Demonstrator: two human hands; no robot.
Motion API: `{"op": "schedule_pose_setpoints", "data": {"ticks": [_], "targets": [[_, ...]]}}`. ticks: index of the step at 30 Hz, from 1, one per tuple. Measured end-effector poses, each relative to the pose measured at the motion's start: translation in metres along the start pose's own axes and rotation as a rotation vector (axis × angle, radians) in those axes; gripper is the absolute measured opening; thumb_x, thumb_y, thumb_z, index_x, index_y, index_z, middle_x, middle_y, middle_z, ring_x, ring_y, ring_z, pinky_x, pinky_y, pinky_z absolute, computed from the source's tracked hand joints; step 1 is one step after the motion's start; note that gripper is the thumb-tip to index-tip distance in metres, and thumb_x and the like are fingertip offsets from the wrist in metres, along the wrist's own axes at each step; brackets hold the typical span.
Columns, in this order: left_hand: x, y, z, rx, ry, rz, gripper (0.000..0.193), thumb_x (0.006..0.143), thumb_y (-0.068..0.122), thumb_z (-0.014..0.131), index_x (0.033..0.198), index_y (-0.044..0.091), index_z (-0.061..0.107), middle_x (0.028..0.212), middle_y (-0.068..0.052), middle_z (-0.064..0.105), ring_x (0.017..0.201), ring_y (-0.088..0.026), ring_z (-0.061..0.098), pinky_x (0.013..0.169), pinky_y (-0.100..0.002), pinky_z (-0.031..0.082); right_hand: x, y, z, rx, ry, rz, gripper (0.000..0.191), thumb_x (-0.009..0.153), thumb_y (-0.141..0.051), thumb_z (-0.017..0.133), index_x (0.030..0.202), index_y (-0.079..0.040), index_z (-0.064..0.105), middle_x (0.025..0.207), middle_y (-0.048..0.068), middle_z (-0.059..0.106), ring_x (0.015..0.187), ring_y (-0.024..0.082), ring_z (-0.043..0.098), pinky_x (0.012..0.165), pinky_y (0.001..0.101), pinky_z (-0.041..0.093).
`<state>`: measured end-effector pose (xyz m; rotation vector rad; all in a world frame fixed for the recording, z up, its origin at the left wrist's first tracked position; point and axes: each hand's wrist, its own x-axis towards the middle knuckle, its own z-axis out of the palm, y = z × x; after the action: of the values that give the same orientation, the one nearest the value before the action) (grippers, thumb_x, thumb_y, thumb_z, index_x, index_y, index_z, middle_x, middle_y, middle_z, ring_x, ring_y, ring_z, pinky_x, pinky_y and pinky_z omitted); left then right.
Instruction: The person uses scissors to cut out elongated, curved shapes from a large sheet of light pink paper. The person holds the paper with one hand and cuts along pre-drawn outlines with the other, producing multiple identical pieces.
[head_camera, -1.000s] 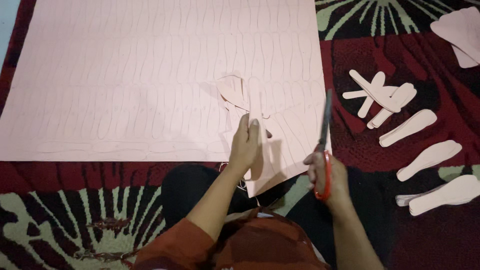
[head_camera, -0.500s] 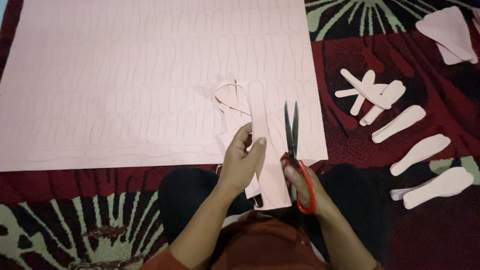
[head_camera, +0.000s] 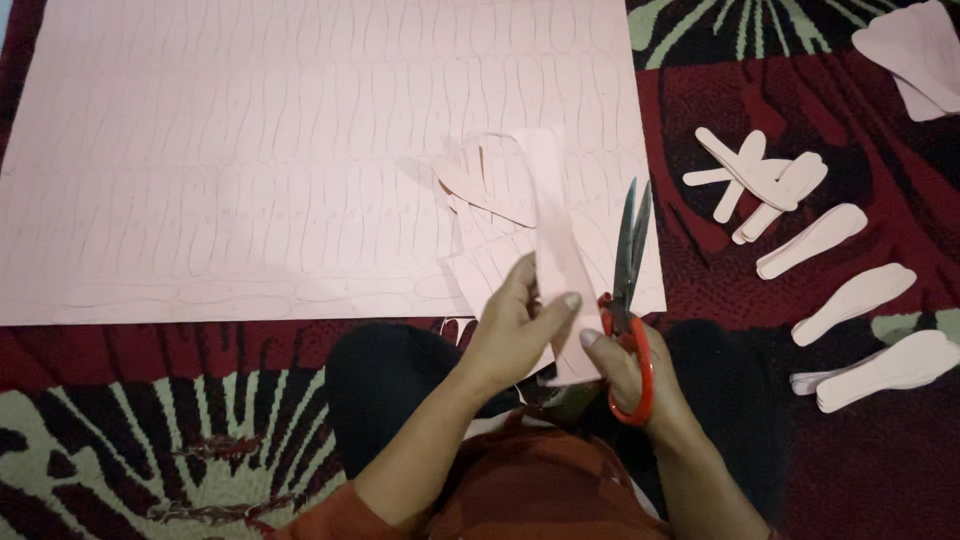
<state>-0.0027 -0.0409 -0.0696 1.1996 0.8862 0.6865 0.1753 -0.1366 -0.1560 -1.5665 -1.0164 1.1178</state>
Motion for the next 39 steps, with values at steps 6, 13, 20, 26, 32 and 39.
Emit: {"op": "schedule_pose_setpoints", "data": {"ticks": [6,13,20,26,32,39], "targets": [[0.009,-0.003,-0.011,-0.218,0.113,0.171,0.046,0.099,0.010,0.062,0.142,0.001,0.048,0.115,-0.008,0.067,0.100,-0.009,0.063,0.084,-0.026,0.056,0.001,0.007,-0.008,0.088,-0.277,0.151,0.044,0.098,-0.042,0.051,0.106,0.000,0.060,0.081,0.003,0.063,0.071,0.016,0.062,0.065,0.0327,0.055],[0.006,0.003,-0.021,-0.205,0.105,0.136,0.045,0.097,0.008,0.063,0.141,0.003,0.050,0.115,-0.007,0.066,0.100,-0.011,0.065,0.085,-0.027,0.058,-0.011,-0.027,-0.001,-0.043,-0.432,-0.022,0.049,0.097,-0.045,0.052,0.120,-0.002,0.059,0.078,0.006,0.062,0.070,0.016,0.061,0.066,0.0338,0.055],[0.003,0.005,-0.023,-0.189,0.079,0.157,0.043,0.099,0.009,0.063,0.140,0.002,0.052,0.118,-0.009,0.067,0.105,-0.011,0.065,0.090,-0.027,0.058,-0.013,-0.053,0.005,-0.139,-0.426,-0.042,0.059,0.095,-0.054,0.048,0.122,-0.004,0.062,0.072,0.003,0.060,0.063,0.014,0.059,0.058,0.0316,0.053],[0.005,0.000,-0.019,-0.209,0.110,0.167,0.044,0.100,0.010,0.063,0.141,0.002,0.052,0.119,-0.009,0.067,0.107,-0.011,0.064,0.094,-0.027,0.056,-0.015,-0.037,0.005,-0.133,-0.387,-0.117,0.051,0.099,-0.054,0.047,0.100,-0.004,0.060,0.068,0.002,0.057,0.058,0.013,0.058,0.055,0.0296,0.054],[0.006,0.002,-0.019,-0.159,0.130,0.152,0.046,0.097,0.009,0.064,0.142,0.004,0.052,0.118,-0.008,0.067,0.108,-0.011,0.064,0.091,-0.029,0.057,-0.014,-0.028,0.006,-0.136,-0.349,-0.074,0.049,0.097,-0.051,0.048,0.085,-0.005,0.056,0.067,0.003,0.056,0.052,0.015,0.059,0.049,0.0302,0.052],[0.006,0.007,-0.019,-0.165,0.120,0.109,0.047,0.097,0.009,0.064,0.142,0.004,0.052,0.116,-0.008,0.067,0.105,-0.012,0.065,0.091,-0.028,0.057,-0.014,-0.028,0.007,-0.128,-0.298,0.040,0.055,0.095,-0.057,0.050,0.079,-0.005,0.057,0.064,0.003,0.056,0.048,0.013,0.057,0.043,0.0291,0.051]]}}
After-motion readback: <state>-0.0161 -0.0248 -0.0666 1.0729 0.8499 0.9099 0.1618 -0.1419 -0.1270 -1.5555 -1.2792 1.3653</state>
